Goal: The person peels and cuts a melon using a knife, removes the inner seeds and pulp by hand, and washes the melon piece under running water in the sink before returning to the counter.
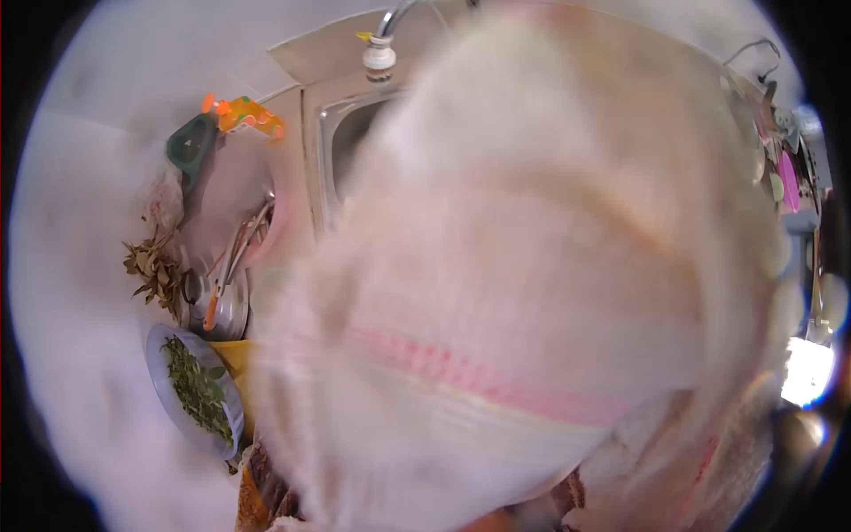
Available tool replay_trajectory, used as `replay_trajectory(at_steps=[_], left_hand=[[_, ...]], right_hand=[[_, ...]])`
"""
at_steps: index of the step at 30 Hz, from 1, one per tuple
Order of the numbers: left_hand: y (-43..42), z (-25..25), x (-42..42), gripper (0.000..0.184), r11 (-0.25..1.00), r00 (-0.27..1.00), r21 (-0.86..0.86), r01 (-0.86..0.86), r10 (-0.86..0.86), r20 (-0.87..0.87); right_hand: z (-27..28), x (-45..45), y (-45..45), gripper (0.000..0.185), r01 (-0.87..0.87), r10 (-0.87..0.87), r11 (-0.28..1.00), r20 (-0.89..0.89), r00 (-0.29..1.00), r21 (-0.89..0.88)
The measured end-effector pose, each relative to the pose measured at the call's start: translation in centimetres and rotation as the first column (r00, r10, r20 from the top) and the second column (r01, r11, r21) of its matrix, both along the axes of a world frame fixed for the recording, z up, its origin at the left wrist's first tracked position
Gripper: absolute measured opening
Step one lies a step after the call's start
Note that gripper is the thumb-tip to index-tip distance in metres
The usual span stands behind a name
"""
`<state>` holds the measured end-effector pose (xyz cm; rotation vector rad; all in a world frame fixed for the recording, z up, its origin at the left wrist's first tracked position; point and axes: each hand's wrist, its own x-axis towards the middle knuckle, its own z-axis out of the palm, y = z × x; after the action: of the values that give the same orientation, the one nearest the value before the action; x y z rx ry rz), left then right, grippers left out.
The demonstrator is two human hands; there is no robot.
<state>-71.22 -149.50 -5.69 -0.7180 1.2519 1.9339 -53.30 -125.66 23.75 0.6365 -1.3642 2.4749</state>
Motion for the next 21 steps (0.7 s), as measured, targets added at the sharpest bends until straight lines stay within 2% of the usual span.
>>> replay_trajectory(at_steps=[9, 14, 15, 18, 21], left_hand=[[-1.3, -0.9, -0.5, 0.037, 0.999, 1.000, -0.040, 0.011, -0.010, 0.015], [-1.6, -2.3, -0.7, 0.038, 0.997, 0.997, -0.037, -0.064, 0.065, 0.029], [-2.1, -3.8, -0.9, 0.037, 0.998, 1.000, 0.054, -0.023, 0.022, 0.012], [-1.3, -1.9, -0.9, 0.036, 0.997, 0.999, -0.079, -0.013, 0.016, 0.042], [-1.5, -3.6, -1.3, 0.036, 0.999, 0.999, -0.036, 0.024, -0.022, 0.043]], right_hand=[[-1.5, 0.7, 0.8, 0.033, 0.103, -0.103, 0.995, 0.014, 0.995, 0.002], [-2.9, 1.2, 1.8, 0.033, 0.161, -0.161, 0.987, 0.007, 0.987, 0.009], [-3.1, 1.7, 2.4, 0.033, 0.184, -0.184, 0.983, 0.004, 0.983, 0.019], [-3.2, 3.3, 4.5, 0.034, 0.266, -0.266, 0.963, 0.001, 0.964, 0.033], [-3.8, 4.8, 6.0, 0.034, 0.327, -0.327, 0.944, -0.011, 0.945, 0.050]])
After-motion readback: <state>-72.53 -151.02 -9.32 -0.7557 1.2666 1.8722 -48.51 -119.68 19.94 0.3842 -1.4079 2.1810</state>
